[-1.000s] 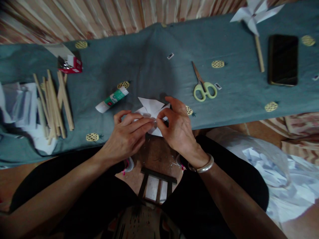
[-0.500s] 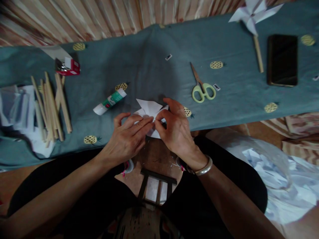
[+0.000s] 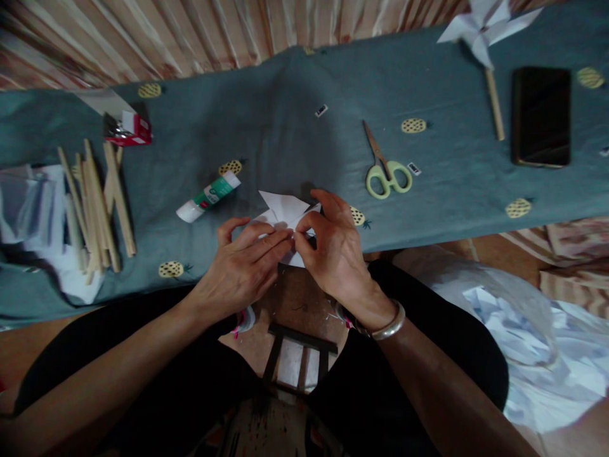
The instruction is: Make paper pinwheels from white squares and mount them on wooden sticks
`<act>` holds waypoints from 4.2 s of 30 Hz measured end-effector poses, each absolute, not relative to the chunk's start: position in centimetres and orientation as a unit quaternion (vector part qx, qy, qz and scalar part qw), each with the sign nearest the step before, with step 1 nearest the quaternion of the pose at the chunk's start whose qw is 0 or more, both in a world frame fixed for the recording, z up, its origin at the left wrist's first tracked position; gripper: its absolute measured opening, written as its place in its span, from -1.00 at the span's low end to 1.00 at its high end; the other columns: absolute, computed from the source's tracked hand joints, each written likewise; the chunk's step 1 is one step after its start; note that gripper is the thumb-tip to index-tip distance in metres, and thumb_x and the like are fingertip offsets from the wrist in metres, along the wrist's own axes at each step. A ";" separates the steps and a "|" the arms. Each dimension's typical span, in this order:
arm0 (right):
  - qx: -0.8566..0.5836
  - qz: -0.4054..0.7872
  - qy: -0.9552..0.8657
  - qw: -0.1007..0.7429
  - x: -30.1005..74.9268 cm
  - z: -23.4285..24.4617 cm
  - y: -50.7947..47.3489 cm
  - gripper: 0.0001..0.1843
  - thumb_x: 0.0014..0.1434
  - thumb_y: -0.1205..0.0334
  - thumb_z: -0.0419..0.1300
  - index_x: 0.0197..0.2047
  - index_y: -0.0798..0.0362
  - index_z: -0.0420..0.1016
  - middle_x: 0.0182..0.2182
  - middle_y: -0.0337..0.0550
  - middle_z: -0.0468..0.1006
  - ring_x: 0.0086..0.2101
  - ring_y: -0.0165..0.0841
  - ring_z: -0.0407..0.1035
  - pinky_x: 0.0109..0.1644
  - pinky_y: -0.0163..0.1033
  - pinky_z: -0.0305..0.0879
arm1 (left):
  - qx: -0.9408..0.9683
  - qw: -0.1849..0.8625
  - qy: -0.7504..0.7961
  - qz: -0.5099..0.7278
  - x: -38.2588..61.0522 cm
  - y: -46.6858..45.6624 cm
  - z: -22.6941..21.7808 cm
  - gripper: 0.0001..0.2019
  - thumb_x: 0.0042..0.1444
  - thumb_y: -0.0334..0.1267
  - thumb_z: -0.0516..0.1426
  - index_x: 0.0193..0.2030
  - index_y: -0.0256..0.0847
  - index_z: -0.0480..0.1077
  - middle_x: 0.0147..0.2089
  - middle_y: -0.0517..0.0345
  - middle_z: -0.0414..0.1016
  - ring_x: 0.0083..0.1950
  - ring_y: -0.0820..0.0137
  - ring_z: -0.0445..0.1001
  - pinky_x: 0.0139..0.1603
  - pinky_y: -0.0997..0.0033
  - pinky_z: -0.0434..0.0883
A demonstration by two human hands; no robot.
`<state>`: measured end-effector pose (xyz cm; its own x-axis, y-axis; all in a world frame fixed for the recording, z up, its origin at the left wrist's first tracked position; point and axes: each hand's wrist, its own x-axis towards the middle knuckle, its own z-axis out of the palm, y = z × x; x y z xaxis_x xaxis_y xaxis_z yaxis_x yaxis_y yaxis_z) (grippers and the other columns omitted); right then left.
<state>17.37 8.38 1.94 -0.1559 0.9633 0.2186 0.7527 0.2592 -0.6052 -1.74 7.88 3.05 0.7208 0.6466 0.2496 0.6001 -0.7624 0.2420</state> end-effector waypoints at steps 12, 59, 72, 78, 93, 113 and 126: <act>-0.593 0.173 -0.725 0.303 17.6 2.9 8.0 -0.90 0.21 0.29 0.17 -0.30 0.00 0.52 0.12 0.06 0.46 0.17 -0.03 0.31 0.23 0.17 0.26 | 0.903 0.131 0.369 0.180 -1.9 8.4 2.8 -0.62 0.24 -0.42 0.03 0.18 -0.19 0.36 0.03 0.08 0.60 0.18 0.20 0.38 0.28 -0.03 0.07; -0.516 0.423 -0.702 0.249 20.2 4.5 8.1 -0.73 0.21 0.15 0.13 -0.12 0.09 0.57 -0.29 -0.08 0.67 -0.34 -0.33 0.52 -0.27 -0.25 0.36 | 0.773 0.278 0.490 0.293 -3.0 11.6 2.2 -0.41 0.09 -0.41 0.15 0.30 -0.20 0.22 -0.22 0.17 0.60 -0.24 0.41 0.55 -0.13 0.37 0.48; -0.568 0.306 -0.718 0.260 19.4 4.6 7.7 -0.80 0.21 0.19 0.18 -0.33 -0.01 0.65 -0.38 -0.18 0.68 -0.36 -0.28 0.53 -0.28 -0.22 0.31 | 0.819 0.214 0.442 0.296 -2.8 9.9 3.2 -0.61 0.23 -0.32 0.07 0.20 -0.20 0.33 -0.01 0.03 0.55 0.05 0.23 0.43 0.12 0.08 0.36; -0.599 0.308 -0.696 0.249 19.0 4.5 7.8 -0.81 0.16 0.18 0.23 -0.40 0.02 0.65 -0.47 -0.19 0.65 -0.48 -0.34 0.47 -0.39 -0.26 0.24 | 0.830 0.226 0.434 0.267 -2.4 9.0 2.6 -0.62 0.26 -0.36 0.06 0.22 -0.20 0.31 -0.04 0.03 0.58 0.02 0.24 0.43 0.02 0.14 0.32; -0.653 0.276 -0.677 0.199 18.6 4.1 8.3 -0.83 0.08 0.21 0.24 -0.49 0.05 0.56 -0.62 -0.24 0.52 -0.58 -0.41 0.34 -0.45 -0.27 0.12 | 0.829 0.231 0.448 0.243 -1.6 9.3 2.5 -0.65 0.30 -0.39 0.00 0.20 -0.18 0.33 0.03 0.08 0.58 0.05 0.29 0.40 0.06 0.19 0.25; -0.669 0.279 -0.673 0.148 18.3 4.7 8.9 -0.86 0.09 0.23 0.27 -0.44 0.06 0.62 -0.54 -0.20 0.60 -0.47 -0.33 0.47 -0.37 -0.26 0.18 | 0.824 0.227 0.459 0.242 -1.5 9.7 2.4 -0.58 0.25 -0.45 -0.01 0.25 -0.23 0.27 -0.04 0.10 0.59 0.05 0.27 0.40 0.06 0.17 0.23; -0.679 0.274 -0.666 0.141 18.1 4.7 9.0 -0.85 0.10 0.24 0.26 -0.44 0.06 0.63 -0.50 -0.17 0.63 -0.44 -0.31 0.51 -0.36 -0.25 0.20 | 0.823 0.239 0.460 0.232 -1.2 9.6 2.4 -0.60 0.27 -0.41 -0.01 0.24 -0.20 0.28 -0.04 0.10 0.60 0.04 0.27 0.40 0.08 0.16 0.23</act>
<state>18.07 9.04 4.71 -0.0376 0.9821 -0.1846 0.8283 -0.0728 -0.5556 -1.22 9.62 2.38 0.4684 0.8684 0.1628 0.6466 -0.4625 0.6067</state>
